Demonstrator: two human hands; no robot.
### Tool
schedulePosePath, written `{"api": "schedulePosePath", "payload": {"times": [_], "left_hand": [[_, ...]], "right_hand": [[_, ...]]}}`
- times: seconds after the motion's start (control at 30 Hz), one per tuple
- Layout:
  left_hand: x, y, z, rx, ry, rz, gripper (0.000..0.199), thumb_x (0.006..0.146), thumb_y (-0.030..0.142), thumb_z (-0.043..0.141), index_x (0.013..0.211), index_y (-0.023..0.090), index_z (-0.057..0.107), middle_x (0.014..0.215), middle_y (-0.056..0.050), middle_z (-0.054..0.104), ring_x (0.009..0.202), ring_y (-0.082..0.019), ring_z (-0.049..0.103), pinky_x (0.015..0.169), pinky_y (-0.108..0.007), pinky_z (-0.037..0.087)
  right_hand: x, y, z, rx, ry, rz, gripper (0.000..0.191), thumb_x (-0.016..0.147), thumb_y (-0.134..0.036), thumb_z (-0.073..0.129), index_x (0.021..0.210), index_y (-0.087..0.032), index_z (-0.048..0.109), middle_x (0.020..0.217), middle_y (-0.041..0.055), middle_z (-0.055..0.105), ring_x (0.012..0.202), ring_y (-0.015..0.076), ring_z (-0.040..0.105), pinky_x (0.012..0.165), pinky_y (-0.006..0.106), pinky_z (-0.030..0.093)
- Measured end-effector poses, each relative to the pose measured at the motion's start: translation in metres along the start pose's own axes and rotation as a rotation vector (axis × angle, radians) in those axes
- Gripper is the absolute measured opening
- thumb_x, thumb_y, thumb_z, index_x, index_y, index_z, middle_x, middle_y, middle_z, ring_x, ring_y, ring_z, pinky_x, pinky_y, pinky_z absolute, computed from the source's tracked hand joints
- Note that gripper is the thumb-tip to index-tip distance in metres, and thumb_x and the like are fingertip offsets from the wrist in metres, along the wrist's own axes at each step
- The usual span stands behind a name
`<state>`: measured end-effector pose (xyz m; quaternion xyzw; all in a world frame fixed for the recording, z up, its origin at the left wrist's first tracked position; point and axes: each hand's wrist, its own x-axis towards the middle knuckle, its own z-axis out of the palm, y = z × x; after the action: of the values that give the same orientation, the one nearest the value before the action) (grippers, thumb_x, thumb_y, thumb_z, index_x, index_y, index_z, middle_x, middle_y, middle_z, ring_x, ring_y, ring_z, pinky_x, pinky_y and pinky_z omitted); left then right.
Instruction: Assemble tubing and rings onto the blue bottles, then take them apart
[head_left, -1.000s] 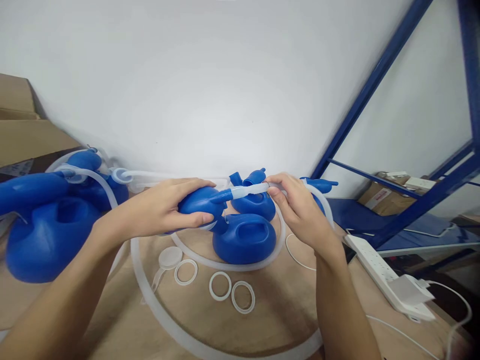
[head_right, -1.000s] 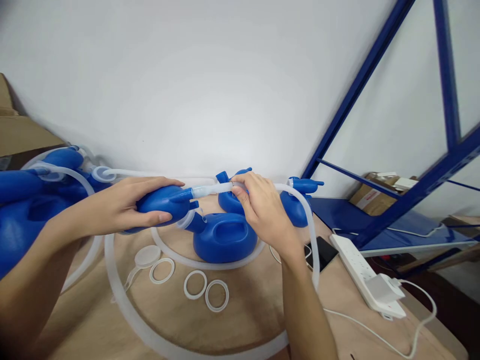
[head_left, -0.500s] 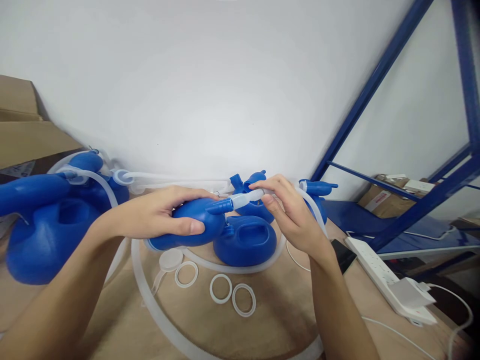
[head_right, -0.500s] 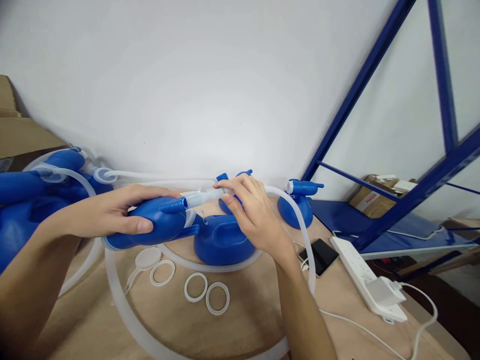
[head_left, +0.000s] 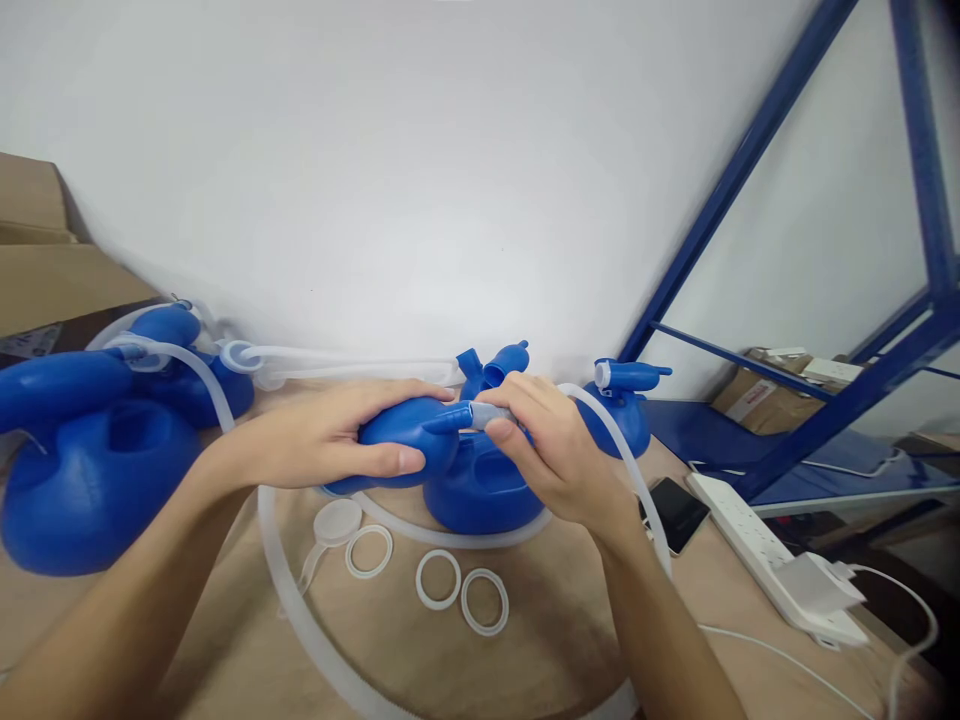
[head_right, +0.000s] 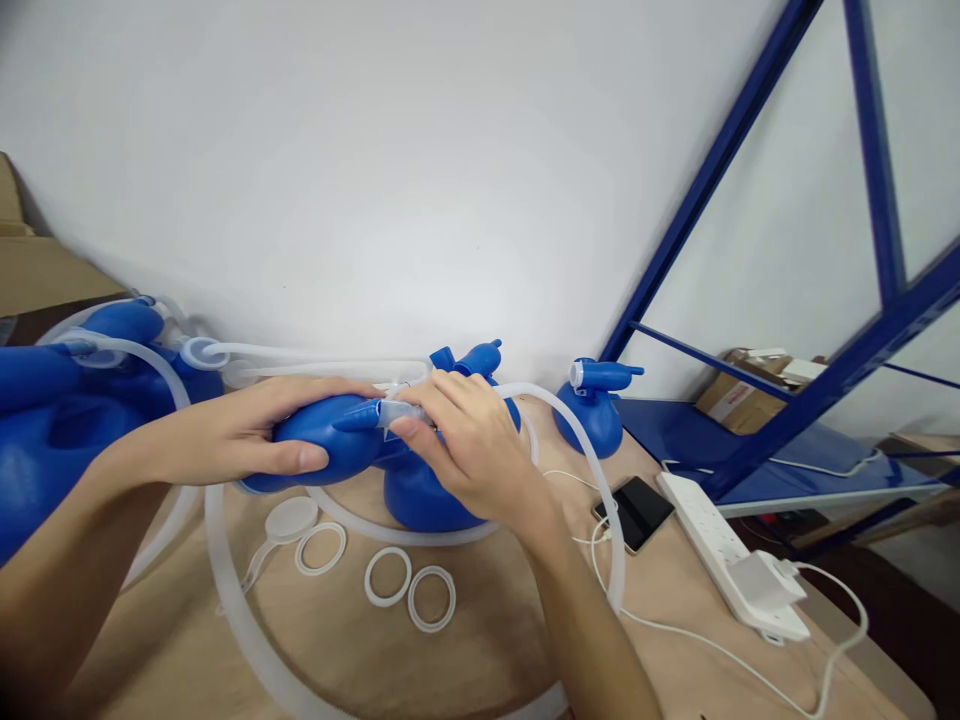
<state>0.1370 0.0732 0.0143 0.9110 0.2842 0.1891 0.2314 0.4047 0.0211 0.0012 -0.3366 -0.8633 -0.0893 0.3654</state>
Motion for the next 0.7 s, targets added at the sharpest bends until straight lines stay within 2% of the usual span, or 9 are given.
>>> {"api": "schedulePosePath", "payload": {"times": [0.1, 0.33, 0.43, 0.57, 0.7], "left_hand": [[-0.002, 0.001, 0.002, 0.033, -0.005, -0.007, 0.068, 0.094, 0.069, 0.059, 0.152, 0.034, 0.052, 0.157, -0.001, 0.057, 0.142, -0.032, 0.055, 0.119, -0.043, 0.045], [-0.002, 0.001, 0.007, 0.118, -0.009, -0.013, 0.071, 0.094, 0.069, 0.06, 0.155, 0.034, 0.05, 0.159, -0.003, 0.055, 0.143, -0.033, 0.054, 0.121, -0.046, 0.042], [0.001, 0.003, 0.008, 0.107, -0.007, 0.026, 0.069, 0.092, 0.067, 0.063, 0.151, 0.031, 0.055, 0.153, -0.005, 0.061, 0.137, -0.034, 0.059, 0.116, -0.043, 0.046], [0.007, 0.007, 0.009, 0.017, -0.067, 0.122, 0.056, 0.094, 0.059, 0.065, 0.144, 0.032, 0.063, 0.14, -0.004, 0.071, 0.123, -0.031, 0.069, 0.101, -0.035, 0.055], [0.009, 0.011, 0.012, 0.033, -0.051, 0.109, 0.057, 0.093, 0.059, 0.067, 0.144, 0.034, 0.064, 0.141, -0.004, 0.07, 0.127, -0.032, 0.068, 0.102, -0.036, 0.056]], "right_hand": [[0.0, 0.001, -0.001, -0.027, 0.006, -0.017, 0.044, 0.114, -0.046, 0.031, 0.106, -0.021, 0.065, 0.094, 0.0059, 0.069, 0.087, 0.0211, 0.06, 0.078, 0.037, 0.043], [-0.002, 0.001, -0.009, -0.135, 0.026, -0.075, 0.042, 0.112, -0.048, 0.034, 0.111, -0.022, 0.066, 0.095, 0.006, 0.066, 0.088, 0.0209, 0.058, 0.081, 0.038, 0.044], [-0.003, -0.002, -0.012, -0.215, -0.001, -0.133, 0.038, 0.112, -0.045, 0.038, 0.113, -0.02, 0.067, 0.095, 0.0069, 0.066, 0.088, 0.0218, 0.056, 0.081, 0.038, 0.044], [-0.006, -0.006, -0.013, -0.257, -0.068, -0.181, 0.035, 0.112, -0.04, 0.039, 0.113, -0.019, 0.067, 0.092, 0.0072, 0.066, 0.085, 0.0227, 0.053, 0.079, 0.039, 0.043], [-0.006, -0.004, -0.007, -0.297, -0.127, -0.188, 0.033, 0.113, -0.035, 0.038, 0.116, -0.02, 0.067, 0.092, 0.0067, 0.067, 0.084, 0.023, 0.052, 0.078, 0.039, 0.04]]}}
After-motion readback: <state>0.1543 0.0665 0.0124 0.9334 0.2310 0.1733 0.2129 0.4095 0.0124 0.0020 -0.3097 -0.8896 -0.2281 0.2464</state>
